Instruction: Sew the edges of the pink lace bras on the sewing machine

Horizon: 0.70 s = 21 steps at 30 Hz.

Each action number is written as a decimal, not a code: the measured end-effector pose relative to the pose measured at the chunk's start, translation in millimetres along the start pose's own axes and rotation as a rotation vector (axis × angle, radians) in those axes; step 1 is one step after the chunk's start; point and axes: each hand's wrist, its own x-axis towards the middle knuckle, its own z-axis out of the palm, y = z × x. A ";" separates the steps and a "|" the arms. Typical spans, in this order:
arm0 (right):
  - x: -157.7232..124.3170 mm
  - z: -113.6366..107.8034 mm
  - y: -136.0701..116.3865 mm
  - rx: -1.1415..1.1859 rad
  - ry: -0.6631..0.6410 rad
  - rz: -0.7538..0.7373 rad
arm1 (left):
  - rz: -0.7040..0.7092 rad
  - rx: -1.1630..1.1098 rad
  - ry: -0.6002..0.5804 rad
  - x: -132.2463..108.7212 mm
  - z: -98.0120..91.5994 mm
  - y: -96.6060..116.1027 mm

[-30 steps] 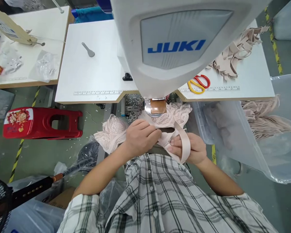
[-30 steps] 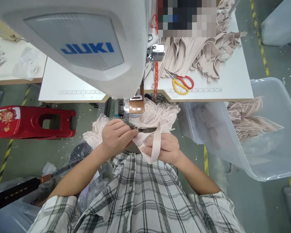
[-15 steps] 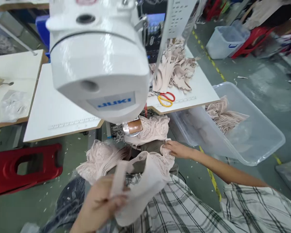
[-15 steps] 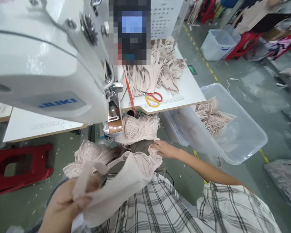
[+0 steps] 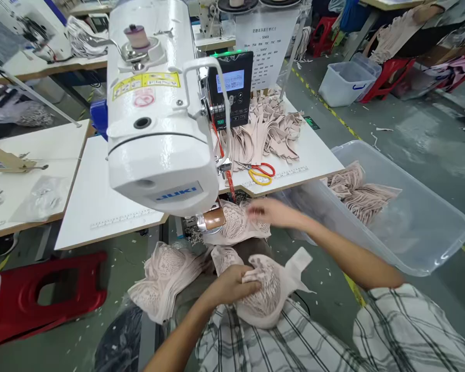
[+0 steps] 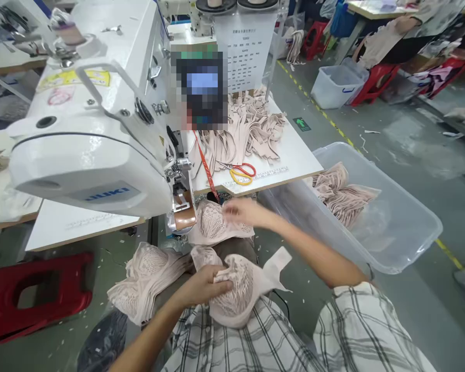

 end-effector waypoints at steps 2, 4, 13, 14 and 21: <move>38.3 -19.2 -6.4 -0.009 0.131 0.106 | 0.005 -0.137 -0.056 -3.2 -2.5 -3.5; 79.6 -35.3 -10.2 -0.012 0.268 0.208 | 0.006 -0.282 -0.036 -8.2 -4.7 -6.0; 143.6 -50.6 -14.3 0.246 0.470 0.311 | -0.008 -0.411 0.408 -32.4 -12.4 -10.9; 137.5 -49.7 -15.2 0.308 0.472 0.292 | -0.008 -0.367 0.467 -34.9 -16.3 -10.3; 53.8 -4.7 -38.8 1.525 0.004 0.128 | 0.075 -0.119 0.749 -46.9 -40.0 12.5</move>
